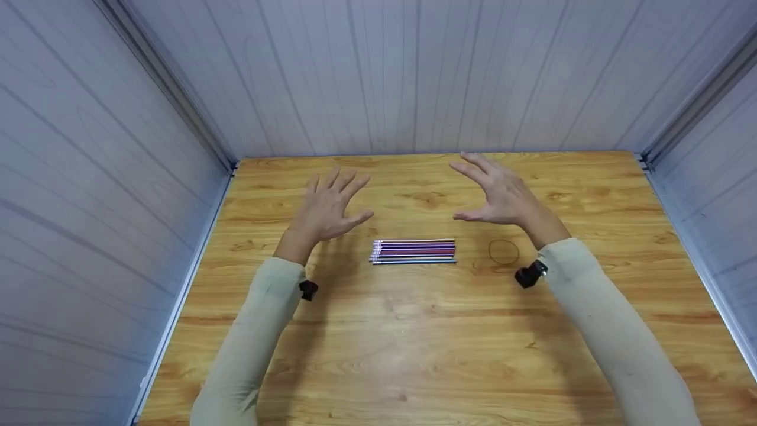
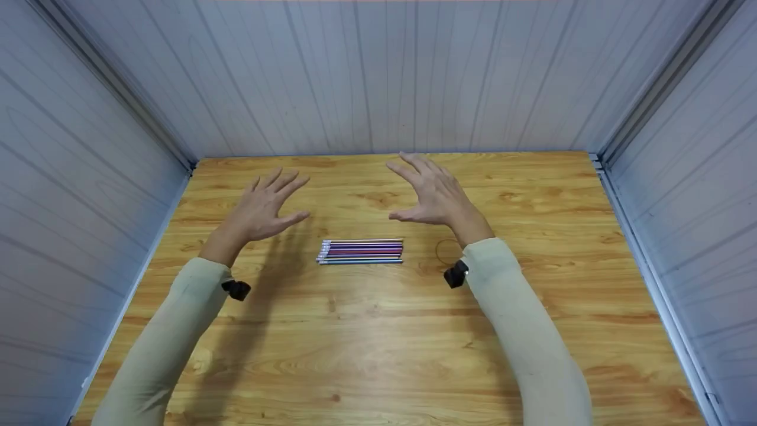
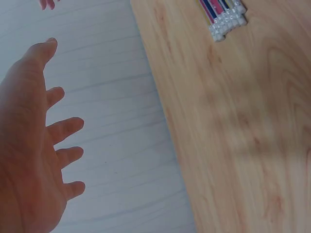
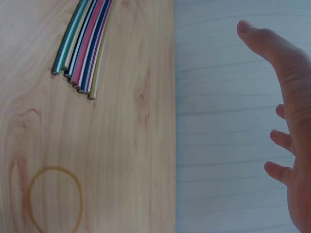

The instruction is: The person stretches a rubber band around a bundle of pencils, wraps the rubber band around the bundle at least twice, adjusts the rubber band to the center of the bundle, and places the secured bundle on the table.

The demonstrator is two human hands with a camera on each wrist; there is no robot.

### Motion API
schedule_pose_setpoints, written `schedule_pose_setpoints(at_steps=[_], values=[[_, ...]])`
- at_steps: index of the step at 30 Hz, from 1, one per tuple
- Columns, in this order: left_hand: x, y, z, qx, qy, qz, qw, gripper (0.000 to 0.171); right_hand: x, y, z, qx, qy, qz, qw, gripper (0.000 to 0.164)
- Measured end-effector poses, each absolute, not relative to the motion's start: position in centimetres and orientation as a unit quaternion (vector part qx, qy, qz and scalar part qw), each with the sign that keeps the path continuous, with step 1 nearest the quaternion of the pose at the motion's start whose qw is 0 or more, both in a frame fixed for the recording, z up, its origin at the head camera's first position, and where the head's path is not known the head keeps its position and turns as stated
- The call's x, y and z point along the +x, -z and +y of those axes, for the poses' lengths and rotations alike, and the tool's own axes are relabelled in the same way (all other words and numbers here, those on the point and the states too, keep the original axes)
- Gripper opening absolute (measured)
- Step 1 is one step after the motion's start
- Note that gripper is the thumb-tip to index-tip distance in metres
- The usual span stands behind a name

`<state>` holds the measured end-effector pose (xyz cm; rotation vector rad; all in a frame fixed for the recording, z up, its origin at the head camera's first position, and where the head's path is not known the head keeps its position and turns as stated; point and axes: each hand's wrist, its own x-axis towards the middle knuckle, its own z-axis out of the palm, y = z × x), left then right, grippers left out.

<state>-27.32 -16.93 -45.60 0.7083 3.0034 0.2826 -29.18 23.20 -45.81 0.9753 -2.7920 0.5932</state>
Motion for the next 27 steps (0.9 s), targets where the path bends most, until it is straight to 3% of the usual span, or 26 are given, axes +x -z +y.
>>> schedule_pose_setpoints(at_steps=[13,27], values=[[-27.2,48.1,-15.4,0.256,-0.108,0.961,-0.007,0.080,-28.3,48.5,22.5,0.300,-0.225,-0.927,0.006,0.100],[-26.2,51.9,-14.8,0.254,-0.183,0.949,0.032,0.082,-27.4,52.5,21.8,0.283,-0.262,-0.922,-0.028,0.093]])
